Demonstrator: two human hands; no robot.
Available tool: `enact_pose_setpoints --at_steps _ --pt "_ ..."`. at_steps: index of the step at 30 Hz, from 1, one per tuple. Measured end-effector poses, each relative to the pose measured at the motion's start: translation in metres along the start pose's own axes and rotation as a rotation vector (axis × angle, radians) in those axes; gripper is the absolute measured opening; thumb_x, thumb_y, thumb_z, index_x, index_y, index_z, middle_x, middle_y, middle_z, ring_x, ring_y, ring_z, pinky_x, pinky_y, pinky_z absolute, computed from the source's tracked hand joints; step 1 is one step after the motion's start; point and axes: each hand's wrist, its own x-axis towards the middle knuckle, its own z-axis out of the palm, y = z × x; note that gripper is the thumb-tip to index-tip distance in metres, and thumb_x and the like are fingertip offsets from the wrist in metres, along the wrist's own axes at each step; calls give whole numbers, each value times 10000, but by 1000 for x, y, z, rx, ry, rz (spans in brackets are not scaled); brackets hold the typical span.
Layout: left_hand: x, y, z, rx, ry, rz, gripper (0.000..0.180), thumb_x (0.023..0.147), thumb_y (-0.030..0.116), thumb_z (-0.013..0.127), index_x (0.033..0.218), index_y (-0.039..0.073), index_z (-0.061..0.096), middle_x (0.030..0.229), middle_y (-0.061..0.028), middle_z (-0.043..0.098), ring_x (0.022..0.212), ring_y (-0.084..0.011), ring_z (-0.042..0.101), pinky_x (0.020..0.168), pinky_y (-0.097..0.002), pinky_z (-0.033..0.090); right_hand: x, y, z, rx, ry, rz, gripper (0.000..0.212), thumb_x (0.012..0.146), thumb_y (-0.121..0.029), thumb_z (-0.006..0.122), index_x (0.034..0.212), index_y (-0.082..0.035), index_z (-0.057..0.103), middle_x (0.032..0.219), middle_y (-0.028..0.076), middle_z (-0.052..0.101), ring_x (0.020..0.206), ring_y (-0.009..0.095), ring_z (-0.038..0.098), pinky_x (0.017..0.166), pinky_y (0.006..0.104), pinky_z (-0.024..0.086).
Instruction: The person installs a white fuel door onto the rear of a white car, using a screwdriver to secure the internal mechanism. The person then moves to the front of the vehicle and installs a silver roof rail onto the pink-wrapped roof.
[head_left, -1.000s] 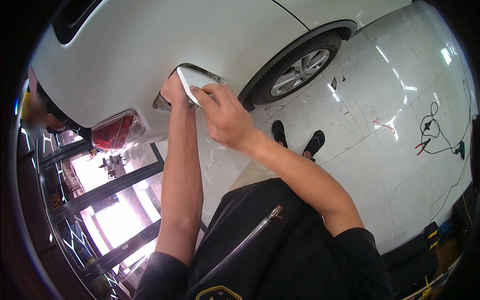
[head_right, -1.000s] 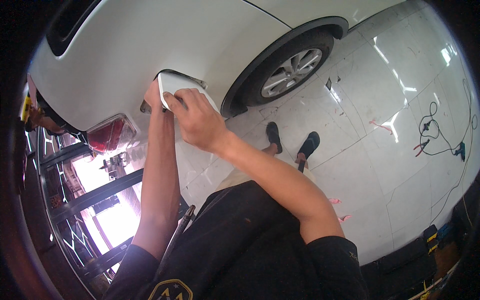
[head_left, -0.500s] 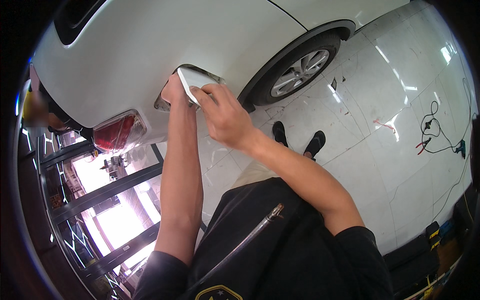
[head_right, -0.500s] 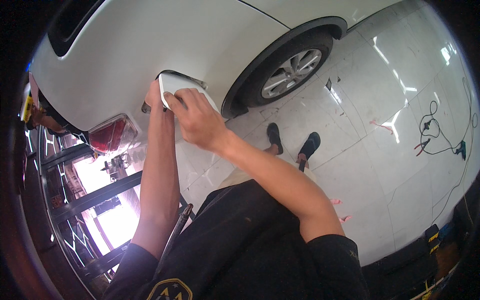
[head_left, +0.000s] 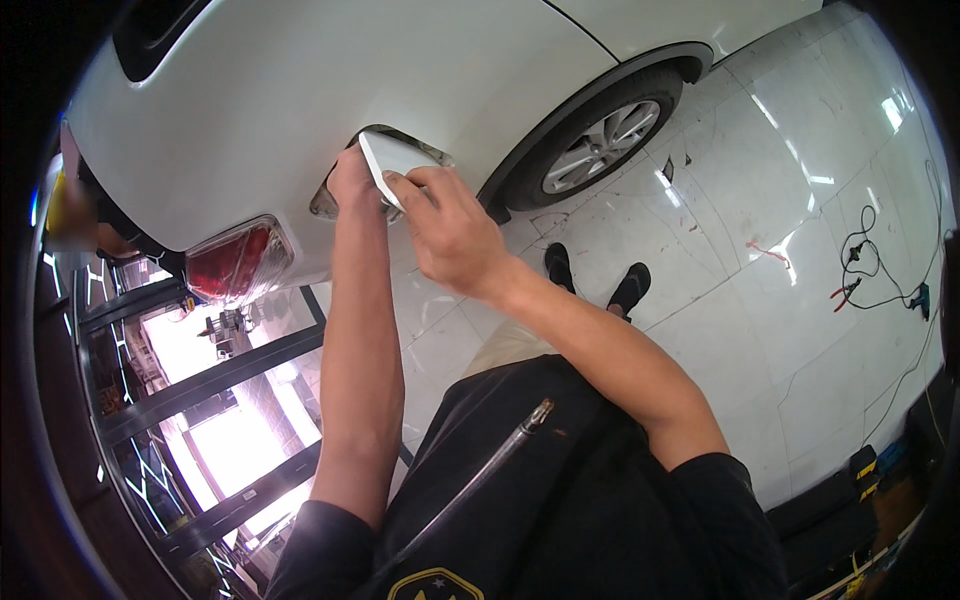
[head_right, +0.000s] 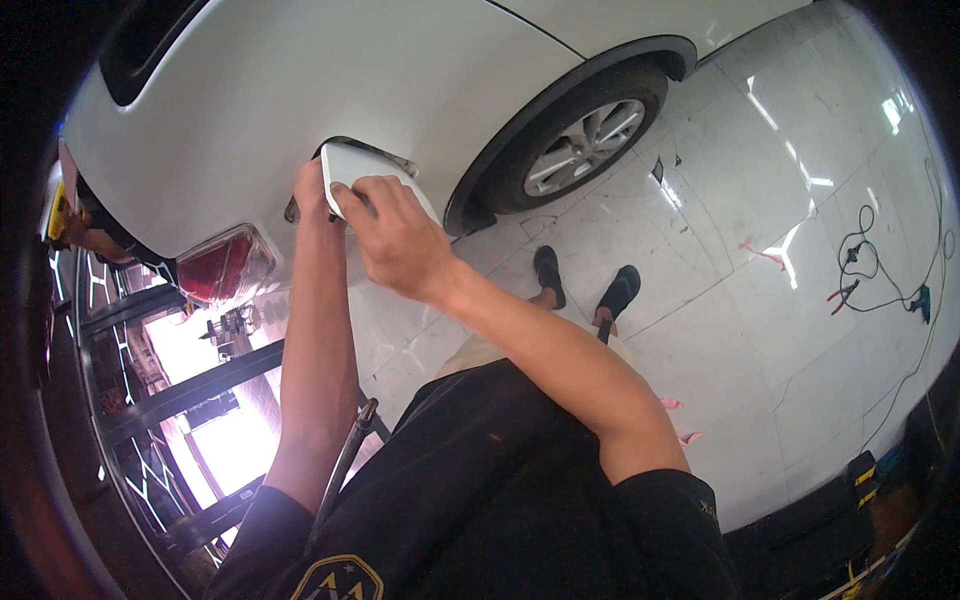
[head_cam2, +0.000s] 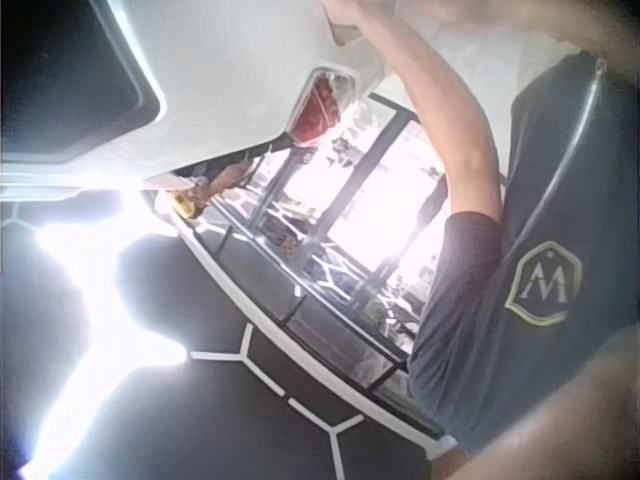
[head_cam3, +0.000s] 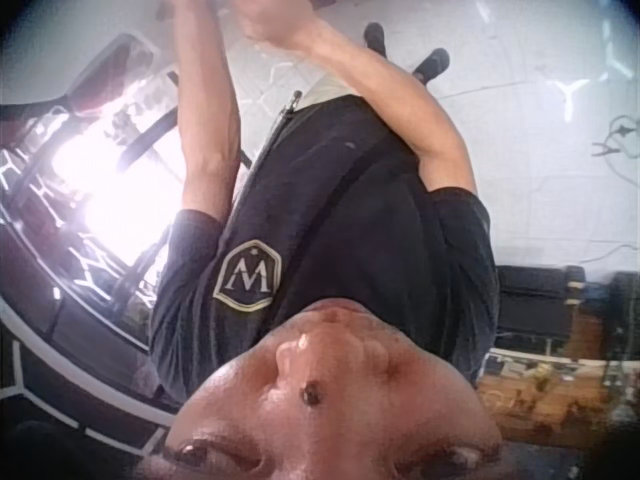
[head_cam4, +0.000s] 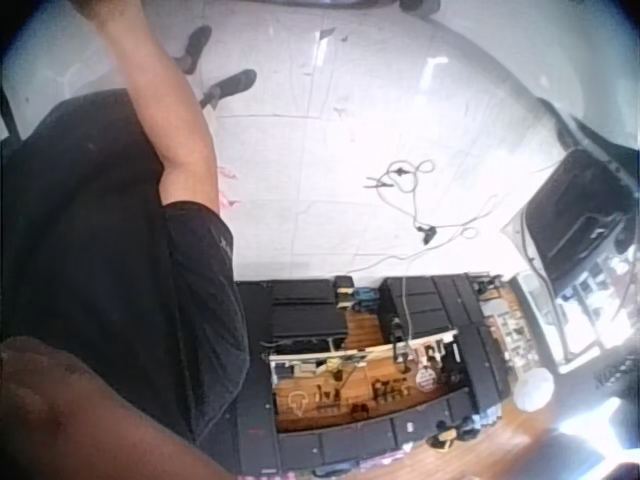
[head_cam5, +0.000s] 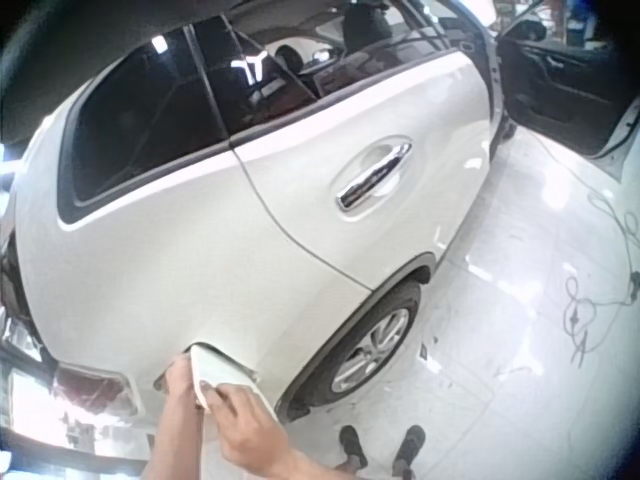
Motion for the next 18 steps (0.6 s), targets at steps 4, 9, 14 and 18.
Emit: enact_pose_setpoints --at_steps 4,9,14,18 --pt "-30 11 28 114 194 56 197 814 61 707 940 -87 739 895 -126 744 763 -224 718 698 -363 595 1 4 1 -12 10 -9 458 830 43 611 1288 33 596 1100 168 571 950 350 577 845 433 499" --pt "-36 18 29 202 233 55 242 814 134 681 905 -79 753 892 -128 745 754 -238 706 700 -367 575 2 2 1 -27 32 -22 446 849 75 621 1293 30 605 1096 164 572 929 340 582 811 423 507" --pt "-26 17 24 247 172 75 282 836 163 649 912 -84 761 916 -129 749 814 -245 708 728 -388 564 1 2 0 -25 23 -24 449 848 73 621 1295 30 605 1094 166 575 937 340 582 816 423 508" --pt "-15 9 12 368 101 178 302 856 180 634 929 -80 769 918 -116 754 811 -234 704 728 -381 555 0 -1 1 -16 16 -3 462 845 76 621 1304 29 601 1097 167 574 941 342 581 822 420 509"
